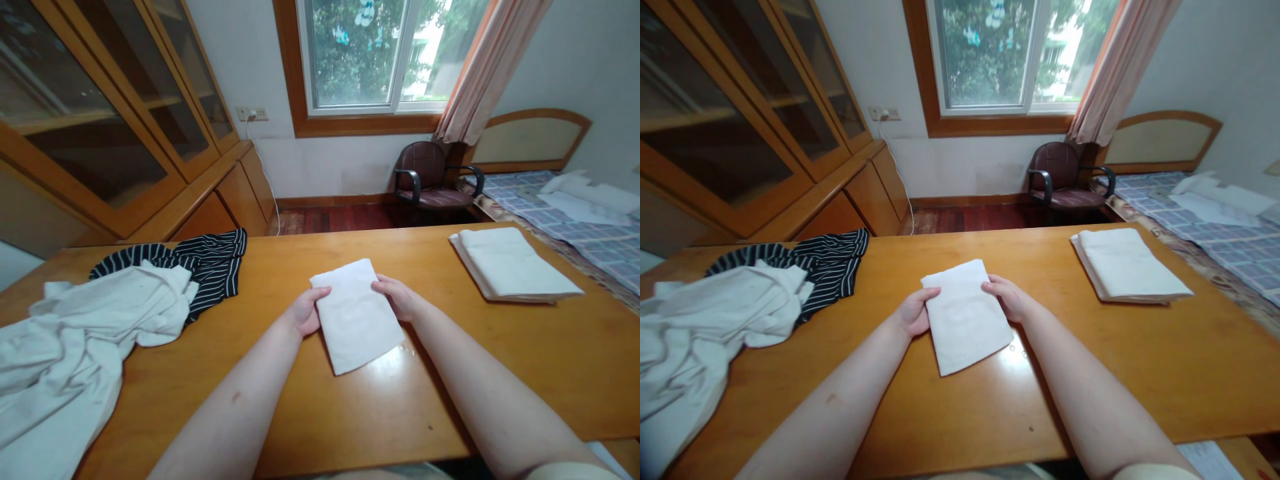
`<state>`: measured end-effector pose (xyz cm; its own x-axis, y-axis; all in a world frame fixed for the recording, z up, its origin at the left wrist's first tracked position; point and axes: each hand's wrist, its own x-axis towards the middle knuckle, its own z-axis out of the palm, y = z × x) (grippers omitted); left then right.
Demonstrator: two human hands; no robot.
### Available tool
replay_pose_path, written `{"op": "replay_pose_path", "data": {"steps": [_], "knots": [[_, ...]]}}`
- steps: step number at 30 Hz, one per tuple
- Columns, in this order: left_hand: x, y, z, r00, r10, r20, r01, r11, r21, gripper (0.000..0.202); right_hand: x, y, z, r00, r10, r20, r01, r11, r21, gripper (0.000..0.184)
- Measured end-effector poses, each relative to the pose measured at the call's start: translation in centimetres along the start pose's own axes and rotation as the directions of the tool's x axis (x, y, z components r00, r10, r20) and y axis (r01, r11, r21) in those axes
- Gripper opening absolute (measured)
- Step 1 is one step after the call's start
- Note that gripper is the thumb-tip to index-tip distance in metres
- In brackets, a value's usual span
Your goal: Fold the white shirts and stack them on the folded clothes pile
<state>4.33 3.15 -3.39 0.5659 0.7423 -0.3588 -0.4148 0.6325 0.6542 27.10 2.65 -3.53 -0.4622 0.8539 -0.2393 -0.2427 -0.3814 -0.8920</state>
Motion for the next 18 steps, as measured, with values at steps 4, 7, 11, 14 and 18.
{"op": "replay_pose_path", "data": {"steps": [4, 7, 11, 14, 18], "knots": [[0.1, -0.1, -0.1, 0.999, -0.027, 0.035, 0.028, 1.000, -0.009, 0.048, -0.1, 0.3, 0.3, 0.995, 0.051, 0.087, -0.057, 0.996, 0.065, 0.049], [0.4, 0.0, -0.3, 0.999, -0.025, 0.040, 0.027, 0.999, -0.039, 0.045, 0.2, 0.6, 0.5, 0.999, 0.044, -0.017, -0.043, 0.998, 0.036, 0.046], [1.0, 0.5, -1.1, 1.000, 0.002, -0.002, -0.003, 0.994, -0.109, 0.035, 0.5, 0.5, 0.1, 0.971, -0.051, -0.234, 0.057, 0.998, 0.019, 0.039], [1.2, 1.2, -1.9, 0.999, 0.003, -0.044, -0.011, 0.985, -0.175, 0.027, -0.2, -1.3, -1.3, 0.905, -0.165, -0.392, 0.159, 0.986, -0.048, 0.035], [1.1, 1.6, -2.4, 0.993, 0.003, -0.115, -0.029, 0.972, -0.234, 0.024, -2.9, -5.9, -5.5, 0.744, -0.338, -0.577, 0.214, 0.938, -0.274, 0.035]]}}
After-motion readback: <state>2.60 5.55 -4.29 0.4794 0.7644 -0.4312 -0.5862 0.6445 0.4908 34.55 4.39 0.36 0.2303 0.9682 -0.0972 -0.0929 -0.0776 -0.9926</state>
